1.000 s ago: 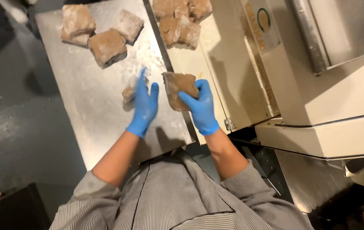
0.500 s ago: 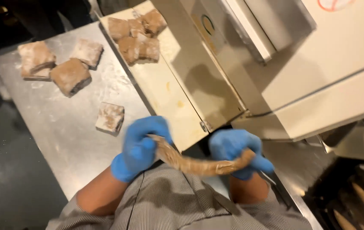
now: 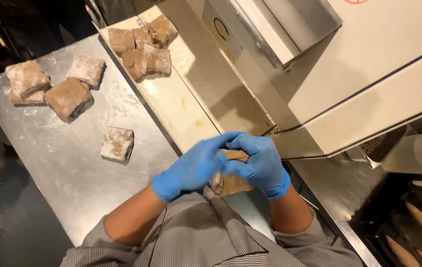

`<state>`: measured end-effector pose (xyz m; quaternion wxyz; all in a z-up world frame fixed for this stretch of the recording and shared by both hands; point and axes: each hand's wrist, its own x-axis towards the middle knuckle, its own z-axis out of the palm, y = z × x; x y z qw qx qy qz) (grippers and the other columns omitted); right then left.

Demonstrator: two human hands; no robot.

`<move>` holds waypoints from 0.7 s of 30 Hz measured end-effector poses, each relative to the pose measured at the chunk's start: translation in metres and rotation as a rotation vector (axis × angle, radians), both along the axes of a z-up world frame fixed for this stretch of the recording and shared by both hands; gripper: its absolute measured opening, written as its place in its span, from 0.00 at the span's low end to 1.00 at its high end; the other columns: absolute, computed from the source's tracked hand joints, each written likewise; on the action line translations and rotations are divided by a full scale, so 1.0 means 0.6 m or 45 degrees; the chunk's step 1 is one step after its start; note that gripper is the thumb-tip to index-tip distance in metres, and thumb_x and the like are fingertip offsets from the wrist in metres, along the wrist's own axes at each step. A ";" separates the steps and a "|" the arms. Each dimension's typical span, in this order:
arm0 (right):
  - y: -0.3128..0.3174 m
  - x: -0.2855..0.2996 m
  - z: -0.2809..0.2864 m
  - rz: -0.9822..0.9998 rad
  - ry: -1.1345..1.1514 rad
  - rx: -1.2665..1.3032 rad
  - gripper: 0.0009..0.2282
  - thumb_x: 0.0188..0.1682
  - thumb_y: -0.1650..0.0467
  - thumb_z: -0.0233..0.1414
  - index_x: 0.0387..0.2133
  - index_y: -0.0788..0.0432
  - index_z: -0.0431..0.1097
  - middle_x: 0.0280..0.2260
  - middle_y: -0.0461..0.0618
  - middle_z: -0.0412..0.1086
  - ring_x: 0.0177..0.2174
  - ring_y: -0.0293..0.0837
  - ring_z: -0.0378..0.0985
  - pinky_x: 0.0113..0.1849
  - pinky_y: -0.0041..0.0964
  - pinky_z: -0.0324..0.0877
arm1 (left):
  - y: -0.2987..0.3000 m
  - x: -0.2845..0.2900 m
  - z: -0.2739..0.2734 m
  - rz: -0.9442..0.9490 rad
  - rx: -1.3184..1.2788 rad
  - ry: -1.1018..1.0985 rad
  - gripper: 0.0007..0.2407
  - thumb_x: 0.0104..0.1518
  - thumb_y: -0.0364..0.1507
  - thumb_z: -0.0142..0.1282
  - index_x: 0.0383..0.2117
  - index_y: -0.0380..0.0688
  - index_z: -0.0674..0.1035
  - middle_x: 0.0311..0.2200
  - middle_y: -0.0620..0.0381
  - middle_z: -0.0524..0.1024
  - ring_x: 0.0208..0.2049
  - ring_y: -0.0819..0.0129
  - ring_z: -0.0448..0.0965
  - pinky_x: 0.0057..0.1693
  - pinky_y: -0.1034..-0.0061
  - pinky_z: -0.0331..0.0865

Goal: Shaping individual pieces of bread dough into long baguette shapes and placing them onto specialized baking trays.

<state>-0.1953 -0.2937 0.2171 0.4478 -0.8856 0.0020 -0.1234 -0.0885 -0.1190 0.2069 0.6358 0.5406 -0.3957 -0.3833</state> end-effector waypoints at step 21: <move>-0.022 0.058 -0.096 -0.597 -0.244 1.285 0.17 0.54 0.61 0.52 0.47 0.61 0.68 0.41 0.47 0.72 0.40 0.39 0.77 0.43 0.34 0.75 | -0.093 -0.043 -0.110 0.741 -0.214 -0.076 0.18 0.60 0.23 0.58 0.56 0.35 0.69 0.50 0.50 0.73 0.54 0.70 0.73 0.63 0.74 0.69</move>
